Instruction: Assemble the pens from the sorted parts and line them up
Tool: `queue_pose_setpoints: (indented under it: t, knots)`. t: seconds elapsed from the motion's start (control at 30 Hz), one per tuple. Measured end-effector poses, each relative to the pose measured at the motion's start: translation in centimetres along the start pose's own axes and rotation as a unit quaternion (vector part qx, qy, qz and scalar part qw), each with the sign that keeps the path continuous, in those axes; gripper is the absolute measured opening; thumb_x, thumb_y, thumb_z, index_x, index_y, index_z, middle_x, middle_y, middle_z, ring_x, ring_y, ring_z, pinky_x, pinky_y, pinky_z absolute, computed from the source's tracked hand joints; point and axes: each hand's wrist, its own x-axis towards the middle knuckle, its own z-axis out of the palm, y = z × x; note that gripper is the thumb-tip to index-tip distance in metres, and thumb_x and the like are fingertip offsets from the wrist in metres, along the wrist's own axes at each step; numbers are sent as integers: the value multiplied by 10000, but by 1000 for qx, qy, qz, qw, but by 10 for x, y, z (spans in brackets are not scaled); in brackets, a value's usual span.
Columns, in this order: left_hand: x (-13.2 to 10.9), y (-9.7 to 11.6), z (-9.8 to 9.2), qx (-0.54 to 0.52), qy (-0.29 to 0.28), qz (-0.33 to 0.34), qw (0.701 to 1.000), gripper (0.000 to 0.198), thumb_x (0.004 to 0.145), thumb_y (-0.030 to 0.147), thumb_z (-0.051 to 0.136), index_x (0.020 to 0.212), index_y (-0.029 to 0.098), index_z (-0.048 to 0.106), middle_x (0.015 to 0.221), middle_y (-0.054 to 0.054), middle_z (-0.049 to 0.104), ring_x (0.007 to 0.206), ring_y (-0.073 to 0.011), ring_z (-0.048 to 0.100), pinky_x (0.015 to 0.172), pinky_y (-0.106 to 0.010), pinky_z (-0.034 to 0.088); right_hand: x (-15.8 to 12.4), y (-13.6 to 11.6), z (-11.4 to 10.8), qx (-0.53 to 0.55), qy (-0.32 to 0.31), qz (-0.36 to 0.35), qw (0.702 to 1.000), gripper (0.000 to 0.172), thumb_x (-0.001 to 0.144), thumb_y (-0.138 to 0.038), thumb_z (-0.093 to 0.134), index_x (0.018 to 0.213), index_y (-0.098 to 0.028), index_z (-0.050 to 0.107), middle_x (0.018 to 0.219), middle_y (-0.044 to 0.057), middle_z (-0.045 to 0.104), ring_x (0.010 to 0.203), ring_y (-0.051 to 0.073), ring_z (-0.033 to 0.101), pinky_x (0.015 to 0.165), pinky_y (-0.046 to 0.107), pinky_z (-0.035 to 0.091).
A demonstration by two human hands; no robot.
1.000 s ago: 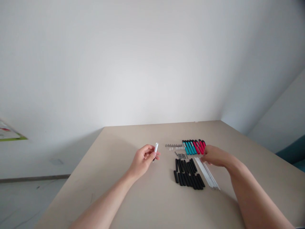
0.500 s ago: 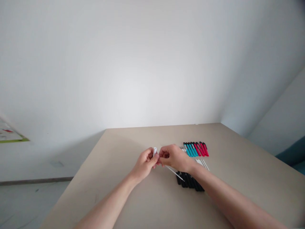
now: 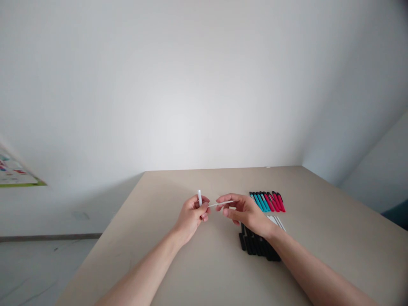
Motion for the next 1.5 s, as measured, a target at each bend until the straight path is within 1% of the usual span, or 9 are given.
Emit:
queue_pose_setpoints:
  t: [0.13, 0.27, 0.37, 0.83, 1.0, 1.13, 1.27, 1.37, 1.5]
  knots:
    - [2, -1, -6, 131, 2, 36, 991, 259, 760, 374, 652, 870, 157, 563, 625, 25, 531, 493, -79, 419, 496, -221, 306, 1, 7, 3, -31, 103, -41, 993, 300, 794, -431, 654, 879, -144, 681, 745, 45, 668, 481, 69, 423, 402, 191, 356]
    - [-2, -2, -9, 368, -17, 124, 921, 300, 885, 417, 486, 853, 147, 613, 642, 14, 528, 574, -109, 451, 545, -223, 313, 0, 6, 3, -20, 210, -103, 972, 281, 801, -429, 648, 789, -149, 677, 737, 57, 674, 472, 80, 426, 398, 212, 359]
    - [-5, 0, -8, 424, -44, 141, 894, 297, 916, 379, 432, 954, 151, 618, 646, 22, 515, 595, -116, 451, 558, -213, 320, -1, 5, 0, -13, 247, -130, 960, 260, 799, -411, 659, 814, -153, 685, 733, 62, 683, 448, 76, 399, 395, 222, 350]
    - [-10, 3, -5, 435, -78, 155, 884, 299, 942, 376, 400, 1004, 151, 588, 652, 28, 485, 589, -107, 434, 549, -198, 312, 0, 9, 0, -36, 216, -94, 971, 251, 813, -391, 644, 752, -154, 698, 812, 61, 676, 481, 71, 414, 416, 214, 322]
    - [-13, 6, -2, 440, -100, 169, 876, 268, 947, 364, 395, 1013, 165, 563, 673, 31, 480, 603, -104, 431, 564, -195, 320, 2, 11, 5, -95, 159, -83, 979, 236, 811, -385, 638, 719, -175, 694, 813, 51, 693, 695, 155, 594, 578, 237, 445]
    - [-14, 7, 0, 455, -112, 171, 867, 231, 951, 340, 389, 941, 172, 547, 653, 42, 460, 587, -100, 413, 571, -197, 320, 2, 12, 8, -133, 101, -66, 984, 213, 815, -378, 635, 806, -179, 712, 745, 32, 692, 702, 159, 601, 596, 242, 444]
    - [-14, 7, 1, 458, -120, 163, 866, 214, 955, 306, 376, 1041, 186, 531, 643, 47, 477, 583, -103, 442, 574, -194, 329, 1, 11, 6, -125, 132, -53, 982, 249, 804, -392, 647, 918, -178, 701, 729, 26, 695, 621, 133, 576, 524, 222, 409]
    - [-15, 7, 1, 464, -123, 168, 861, 217, 954, 303, 377, 1057, 191, 532, 644, 47, 478, 584, -105, 441, 578, -192, 332, 0, 11, 4, -115, 157, -50, 980, 268, 814, -424, 629, 871, -171, 697, 722, 34, 705, 581, 126, 566, 489, 220, 394]
    - [-15, 6, 1, 475, -128, 178, 852, 254, 959, 322, 352, 949, 183, 564, 650, 34, 484, 596, -109, 436, 595, -194, 343, 1, 10, 7, -131, 116, -64, 983, 265, 819, -422, 621, 779, -173, 702, 731, 39, 705, 659, 156, 603, 549, 239, 428]
